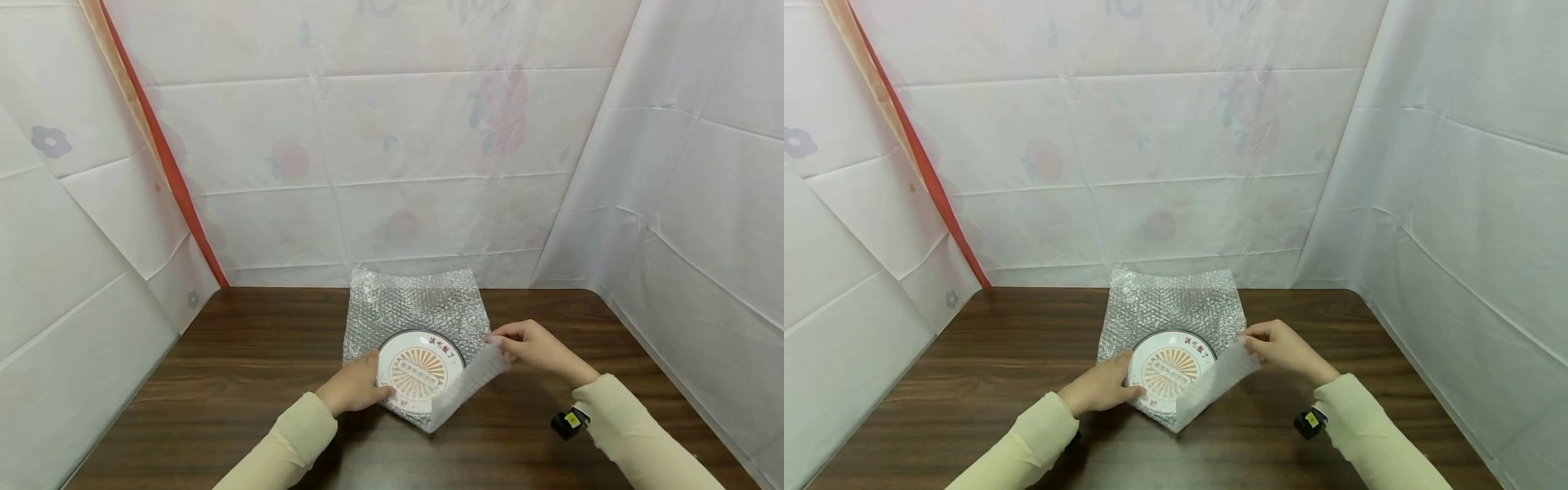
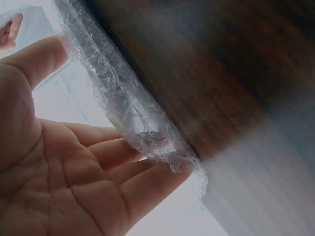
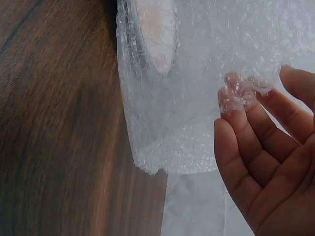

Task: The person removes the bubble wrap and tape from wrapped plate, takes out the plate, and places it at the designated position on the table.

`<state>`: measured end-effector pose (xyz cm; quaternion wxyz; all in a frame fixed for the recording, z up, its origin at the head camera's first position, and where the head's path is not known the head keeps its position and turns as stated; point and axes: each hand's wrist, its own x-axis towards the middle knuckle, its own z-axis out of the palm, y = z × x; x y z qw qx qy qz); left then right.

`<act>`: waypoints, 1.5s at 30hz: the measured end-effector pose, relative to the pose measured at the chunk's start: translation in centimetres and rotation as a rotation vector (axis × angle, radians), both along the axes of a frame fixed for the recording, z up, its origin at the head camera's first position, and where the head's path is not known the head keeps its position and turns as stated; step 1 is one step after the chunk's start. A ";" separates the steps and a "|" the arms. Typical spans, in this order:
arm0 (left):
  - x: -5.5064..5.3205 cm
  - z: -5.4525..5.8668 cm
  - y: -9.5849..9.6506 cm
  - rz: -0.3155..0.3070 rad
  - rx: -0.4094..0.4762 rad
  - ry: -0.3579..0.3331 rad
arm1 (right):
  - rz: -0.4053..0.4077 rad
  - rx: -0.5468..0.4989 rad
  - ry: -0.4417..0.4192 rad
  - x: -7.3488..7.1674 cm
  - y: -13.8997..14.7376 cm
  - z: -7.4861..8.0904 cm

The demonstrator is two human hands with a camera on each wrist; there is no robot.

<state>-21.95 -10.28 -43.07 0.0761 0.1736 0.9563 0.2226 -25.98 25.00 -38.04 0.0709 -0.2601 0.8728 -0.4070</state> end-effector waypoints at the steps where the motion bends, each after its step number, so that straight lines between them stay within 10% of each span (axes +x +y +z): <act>1: 0.0 0.0 0.0 0.001 -0.001 -0.001 | 0.001 -0.001 -0.019 0.0 0.1 0.0; 45: -0.1 0.1 0.0 -0.002 0.004 -0.011 | 0.255 0.176 -0.112 2.6 3.2 -3.5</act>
